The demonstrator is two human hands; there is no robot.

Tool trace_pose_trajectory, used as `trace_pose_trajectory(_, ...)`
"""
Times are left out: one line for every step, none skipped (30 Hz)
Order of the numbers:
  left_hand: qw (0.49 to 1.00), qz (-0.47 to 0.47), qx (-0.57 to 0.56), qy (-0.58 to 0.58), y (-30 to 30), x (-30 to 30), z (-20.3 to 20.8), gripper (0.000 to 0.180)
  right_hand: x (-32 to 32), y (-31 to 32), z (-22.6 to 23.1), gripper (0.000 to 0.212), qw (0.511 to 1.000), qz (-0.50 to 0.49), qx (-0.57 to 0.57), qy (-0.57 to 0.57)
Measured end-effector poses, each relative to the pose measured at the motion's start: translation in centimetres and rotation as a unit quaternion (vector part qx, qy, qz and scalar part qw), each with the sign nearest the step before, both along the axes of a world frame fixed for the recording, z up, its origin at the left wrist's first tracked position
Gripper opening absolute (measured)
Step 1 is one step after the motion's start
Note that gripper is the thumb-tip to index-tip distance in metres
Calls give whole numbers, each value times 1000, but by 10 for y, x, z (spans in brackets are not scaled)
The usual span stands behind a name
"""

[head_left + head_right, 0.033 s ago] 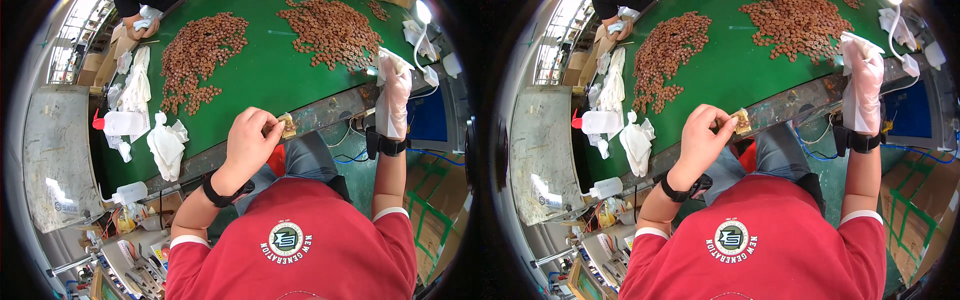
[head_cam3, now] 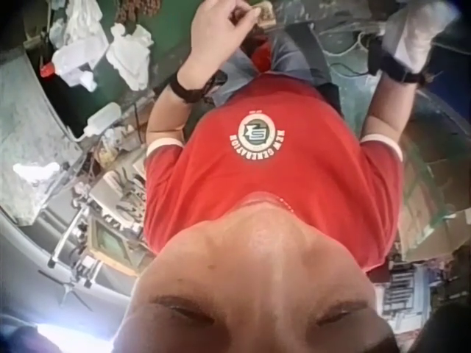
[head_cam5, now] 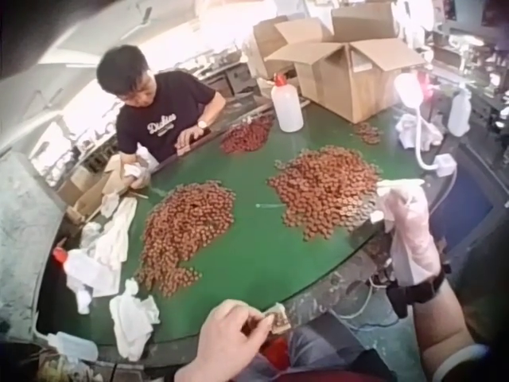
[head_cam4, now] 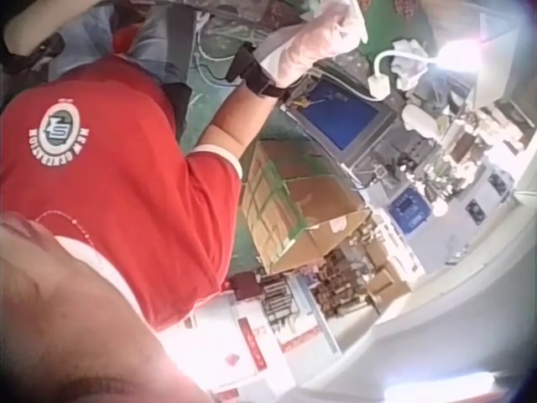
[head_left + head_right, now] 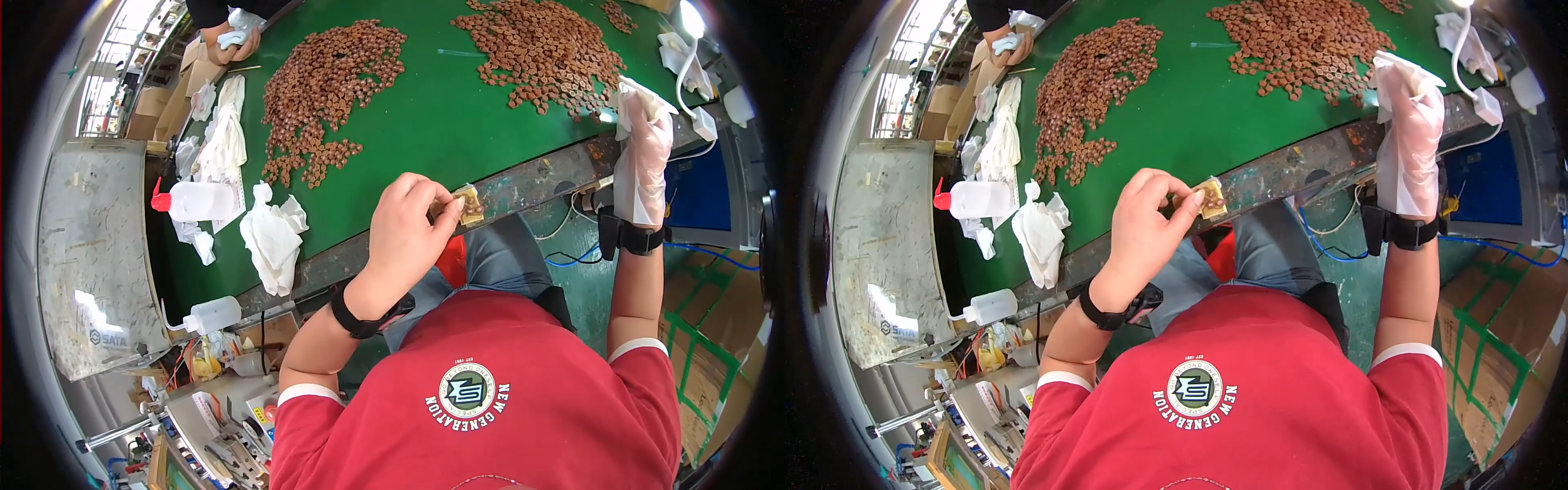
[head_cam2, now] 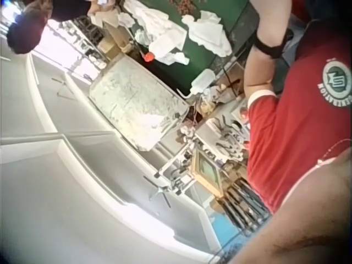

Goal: The person wipes a small rectangular object with a cloth, then picks up small brown components one by one and places them onto the object. After assembling several pieces, they spray the cloth with a bottle and continue cleaning and arranging the components.

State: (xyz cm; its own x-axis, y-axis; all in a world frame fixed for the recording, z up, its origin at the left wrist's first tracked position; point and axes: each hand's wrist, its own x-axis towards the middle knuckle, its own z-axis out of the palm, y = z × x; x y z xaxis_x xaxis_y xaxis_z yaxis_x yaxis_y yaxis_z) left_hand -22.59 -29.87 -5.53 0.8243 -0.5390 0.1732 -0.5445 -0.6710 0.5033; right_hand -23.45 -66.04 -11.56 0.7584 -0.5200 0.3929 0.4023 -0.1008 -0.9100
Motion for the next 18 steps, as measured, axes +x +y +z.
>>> trace_pose_trajectory(1000,0,1,1,2,-1,-2,22,0,-3,-2,23,1000,-5,-19,5)
trace_pose_trajectory(1000,-20,1,-24,5,-2,-3,24,0,-6,-3,24,999,-9,-37,11)
trace_pose_trajectory(998,-40,1,-49,7,-4,-4,26,0,-7,-5,24,998,-14,-56,16)
trace_pose_trajectory(995,-60,0,-74,8,-5,-5,29,-1,-6,-4,24,998,-15,-56,17)
trace_pose_trajectory(995,-61,0,-73,10,-7,-4,29,-1,-5,-3,24,998,-13,-51,19)
trace_pose_trajectory(991,-95,29,-92,11,-10,-3,35,-1,-3,-1,24,999,-12,-46,21)
trace_pose_trajectory(984,-130,58,-111,12,-13,-3,41,-1,-2,-1,24,999,-10,-41,24)
trace_pose_trajectory(974,-163,86,-129,13,-15,-3,47,-1,-3,-1,24,999,-11,-41,25)
trace_pose_trajectory(974,-164,87,-128,15,-17,-4,47,-1,-2,-1,24,999,-14,-46,23)
trace_pose_trajectory(974,-154,105,-130,16,-20,-5,52,-1,-2,0,24,998,-17,-51,21)
trace_pose_trajectory(973,-145,122,-132,17,-21,-7,56,-1,-2,0,24,998,-19,-56,20)
trace_pose_trajectory(972,-135,139,-134,17,-22,-8,60,-1,-1,1,24,998,-19,-56,20)
trace_pose_trajectory(972,-135,139,-134,17,-21,-8,60,-1,-1,2,24,999,-20,-46,17)
trace_pose_trajectory(971,-136,137,-139,15,-21,-9,61,-1,0,3,24,999,-19,-37,15)
trace_pose_trajectory(971,-138,135,-144,14,-20,-9,61,-1,0,3,24,999,-19,-28,12)
trace_pose_trajectory(970,-139,133,-150,13,-20,-9,61,-1,-1,2,24,999,-18,-29,13)
trace_pose_trajectory(970,-138,131,-150,15,-20,-10,61,-1,-3,-1,24,999,-19,-34,18)
trace_pose_trajectory(969,-146,129,-149,18,-20,-12,61,-1,-5,-2,24,999,-21,-40,23)
